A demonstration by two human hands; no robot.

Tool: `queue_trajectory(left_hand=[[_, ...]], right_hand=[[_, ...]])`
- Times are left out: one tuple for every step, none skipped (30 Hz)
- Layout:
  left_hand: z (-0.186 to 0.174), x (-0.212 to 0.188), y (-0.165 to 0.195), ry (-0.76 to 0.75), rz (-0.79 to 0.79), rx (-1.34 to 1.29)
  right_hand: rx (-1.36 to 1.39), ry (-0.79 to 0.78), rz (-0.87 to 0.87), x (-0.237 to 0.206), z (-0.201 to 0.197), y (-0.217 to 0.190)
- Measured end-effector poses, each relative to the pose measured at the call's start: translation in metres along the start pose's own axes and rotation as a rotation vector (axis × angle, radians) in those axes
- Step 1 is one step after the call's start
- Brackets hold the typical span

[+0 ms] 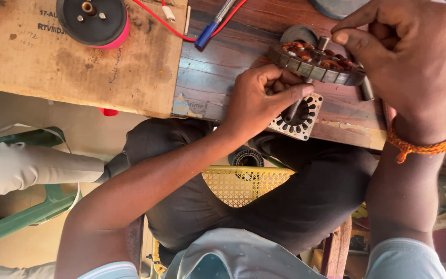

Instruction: The person sits at a workbench assembling an electric motor rotor. They insert copper wire coil windings one at a time into the slots of a laminated rotor core, press them into place by hand, then set the assembled rotor with its shaft onto a perforated metal plate and mark it with a marker.

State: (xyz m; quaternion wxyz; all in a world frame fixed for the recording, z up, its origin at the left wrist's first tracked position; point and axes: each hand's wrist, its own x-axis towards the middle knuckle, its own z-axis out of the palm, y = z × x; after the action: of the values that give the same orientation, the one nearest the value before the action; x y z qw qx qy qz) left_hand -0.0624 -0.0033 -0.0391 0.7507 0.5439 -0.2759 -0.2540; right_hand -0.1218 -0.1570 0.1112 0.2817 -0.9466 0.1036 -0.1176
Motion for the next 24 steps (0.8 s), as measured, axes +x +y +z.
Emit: queue_trajectory(left_hand=[[0.001, -0.001, 0.0, 0.004, -0.004, 0.012], [0.003, -0.001, 0.0, 0.021, -0.034, 0.053], [0.004, -0.002, 0.0, 0.037, -0.065, 0.093], [0.005, -0.002, 0.0, 0.051, -0.095, 0.134], [0.007, -0.004, 0.0, 0.068, -0.098, 0.093], [0.008, -0.005, 0.0, 0.083, -0.101, 0.052], [0.01, -0.007, 0.0, 0.097, -0.104, 0.01], [0.01, -0.007, 0.0, 0.095, -0.094, 0.019], [0.01, -0.008, 0.0, 0.09, -0.083, 0.027], [0.009, -0.009, 0.0, 0.084, -0.072, 0.036], [0.008, -0.009, 0.001, 0.08, -0.08, 0.036], [0.007, -0.009, 0.002, 0.077, -0.088, 0.037], [0.007, -0.01, 0.004, 0.075, -0.095, 0.037], [0.006, -0.011, 0.007, 0.089, -0.063, 0.097], [0.005, -0.013, 0.01, 0.103, -0.029, 0.157], [0.004, -0.015, 0.015, 0.117, 0.006, 0.217], [0.003, -0.018, 0.02, 0.083, 0.084, 0.253], [0.002, -0.021, 0.028, 0.046, 0.163, 0.29], [0.001, -0.024, 0.036, 0.002, 0.244, 0.327], [0.001, -0.026, 0.046, -0.078, 0.356, 0.363], [0.001, -0.028, 0.057, -0.164, 0.471, 0.395], [0.003, -0.029, 0.069, -0.259, 0.587, 0.421], [0.005, -0.032, 0.083, -0.344, 0.632, 0.431], [0.009, -0.037, 0.097, -0.427, 0.673, 0.434]], right_hand=[[0.012, -0.012, 0.012, 0.003, 0.001, 0.001], [0.024, -0.023, 0.027, 0.006, 0.003, 0.002], [0.034, -0.042, 0.038, 0.009, 0.004, 0.003], [0.044, -0.061, 0.05, 0.011, 0.005, 0.006], [0.053, -0.079, 0.06, 0.013, 0.007, 0.009], [0.077, -0.078, 0.095, 0.013, 0.008, 0.013], [0.1, -0.076, 0.131, 0.012, 0.009, 0.018], [0.122, -0.072, 0.168, 0.01, 0.01, 0.023], [0.123, -0.058, 0.183, 0.008, 0.01, 0.029], [0.123, -0.043, 0.199, 0.006, 0.01, 0.036], [0.124, -0.028, 0.214, 0.004, 0.011, 0.042], [0.069, 0.002, 0.168, 0.004, 0.012, 0.05], [0.014, 0.03, 0.12, 0.006, 0.012, 0.057], [-0.009, 0.046, 0.114, 0.004, 0.012, 0.062], [-0.032, 0.063, 0.109, 0.002, 0.012, 0.067], [-0.022, 0.069, 0.146, 0.0, 0.013, 0.071], [-0.011, 0.077, 0.181, -0.002, 0.014, 0.074], [0.032, 0.095, 0.158, -0.003, 0.016, 0.077], [0.076, 0.118, 0.135, -0.004, 0.018, 0.08], [0.119, 0.144, 0.115, -0.004, 0.02, 0.082], [0.107, 0.131, 0.062, -0.002, 0.023, 0.086], [0.091, 0.124, 0.013, 0.003, 0.026, 0.09], [0.071, 0.118, -0.029, 0.006, 0.027, 0.094], [0.025, 0.144, -0.088, 0.007, 0.03, 0.097]])
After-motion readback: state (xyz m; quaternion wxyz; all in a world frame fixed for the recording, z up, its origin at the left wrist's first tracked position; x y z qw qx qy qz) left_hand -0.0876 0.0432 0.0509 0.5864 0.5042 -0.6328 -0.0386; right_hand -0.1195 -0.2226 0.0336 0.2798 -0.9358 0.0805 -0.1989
